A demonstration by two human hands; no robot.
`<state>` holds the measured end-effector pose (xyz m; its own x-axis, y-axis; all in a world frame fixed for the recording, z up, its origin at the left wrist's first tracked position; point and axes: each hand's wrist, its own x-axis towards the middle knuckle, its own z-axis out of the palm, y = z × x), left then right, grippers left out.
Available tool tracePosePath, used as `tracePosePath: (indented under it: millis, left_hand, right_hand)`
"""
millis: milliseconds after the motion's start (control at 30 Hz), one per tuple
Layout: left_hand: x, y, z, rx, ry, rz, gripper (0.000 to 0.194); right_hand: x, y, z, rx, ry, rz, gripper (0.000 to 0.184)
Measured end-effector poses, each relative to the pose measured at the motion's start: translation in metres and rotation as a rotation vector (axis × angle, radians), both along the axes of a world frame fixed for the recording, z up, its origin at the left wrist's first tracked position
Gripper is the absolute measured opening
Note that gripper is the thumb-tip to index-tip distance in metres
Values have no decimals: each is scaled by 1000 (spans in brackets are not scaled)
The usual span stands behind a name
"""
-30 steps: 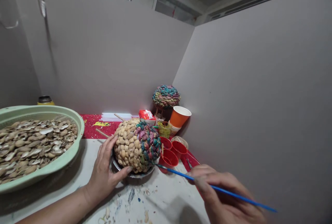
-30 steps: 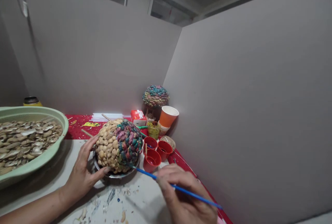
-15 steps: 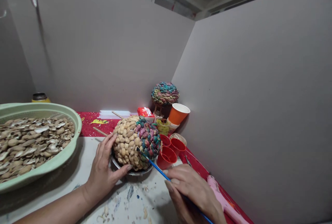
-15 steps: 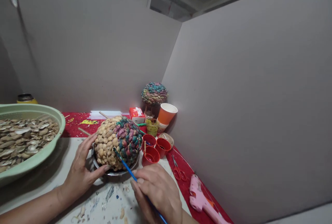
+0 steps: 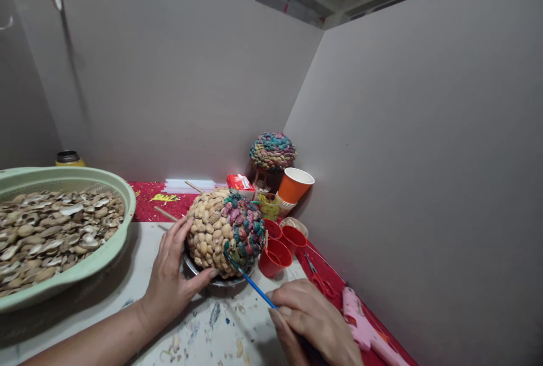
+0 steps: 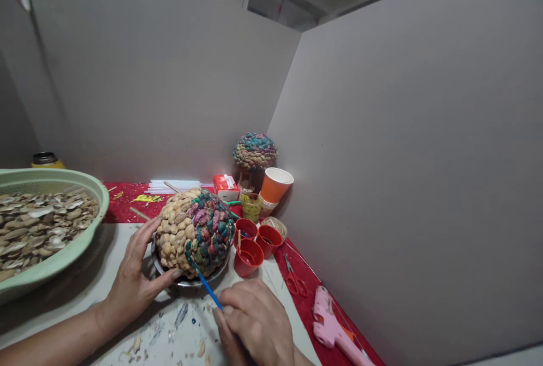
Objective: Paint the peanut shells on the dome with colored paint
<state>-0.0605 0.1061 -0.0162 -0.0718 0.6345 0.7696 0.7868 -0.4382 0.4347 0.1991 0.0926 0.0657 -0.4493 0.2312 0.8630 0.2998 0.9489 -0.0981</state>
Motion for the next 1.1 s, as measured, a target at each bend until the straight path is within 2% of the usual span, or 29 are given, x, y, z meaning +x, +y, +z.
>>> tracePosePath:
  millis: [500,733,867,1100]
  left_hand:
    - [0,0,1,1,21,4,83]
    - [-1,0,1,1,35,9,80]
    - [0,-1,2,4,35,6,81]
    - [0,-1,2,6,39,0,81]
  right_hand:
    - [-10,5,3,34,60,-2,32]
    - [-8,4,-4,20,48,14,28]
    - [-8,4,-9,36,97,27,19]
    - [-2,0,1,1,37,4,26]
